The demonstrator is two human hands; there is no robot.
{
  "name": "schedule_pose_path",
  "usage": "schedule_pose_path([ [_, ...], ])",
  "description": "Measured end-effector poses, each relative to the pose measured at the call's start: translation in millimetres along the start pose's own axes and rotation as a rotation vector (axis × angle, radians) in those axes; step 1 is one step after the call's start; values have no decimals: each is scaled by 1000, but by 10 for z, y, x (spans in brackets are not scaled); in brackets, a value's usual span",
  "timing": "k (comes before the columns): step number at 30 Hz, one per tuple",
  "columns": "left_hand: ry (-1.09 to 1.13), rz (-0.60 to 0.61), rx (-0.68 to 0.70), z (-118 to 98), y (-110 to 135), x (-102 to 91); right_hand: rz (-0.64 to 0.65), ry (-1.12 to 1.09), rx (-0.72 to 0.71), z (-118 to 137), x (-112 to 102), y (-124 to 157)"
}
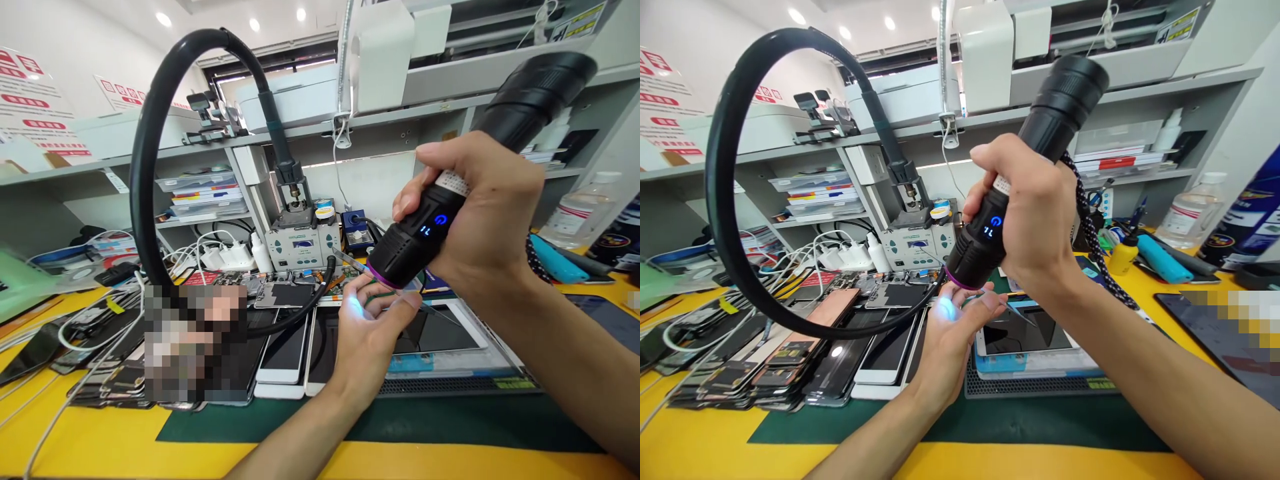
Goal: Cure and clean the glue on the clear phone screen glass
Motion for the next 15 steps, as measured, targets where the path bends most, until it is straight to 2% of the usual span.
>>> schedule_pose_path([
  [5, -17, -60, 13, 2, 10, 4, -8, -23, 201, -131, -91, -124],
  [9, -37, -49, -1, 12, 11, -27, -40, -27, 329, -246, -130, -159],
  [15, -50, -63, -29, 48, -9, -89, -58, -3, 321, -331, -122, -136],
])
Point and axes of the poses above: each hand's wrist, its own y-axis away from the middle knuckle, its own x-axis out of the palm, z = x × y, the point moved 2 cm from there along -y, towards the middle knuckle, and after that the axes turned 7 degrees about -y, right-handed, at the moved point
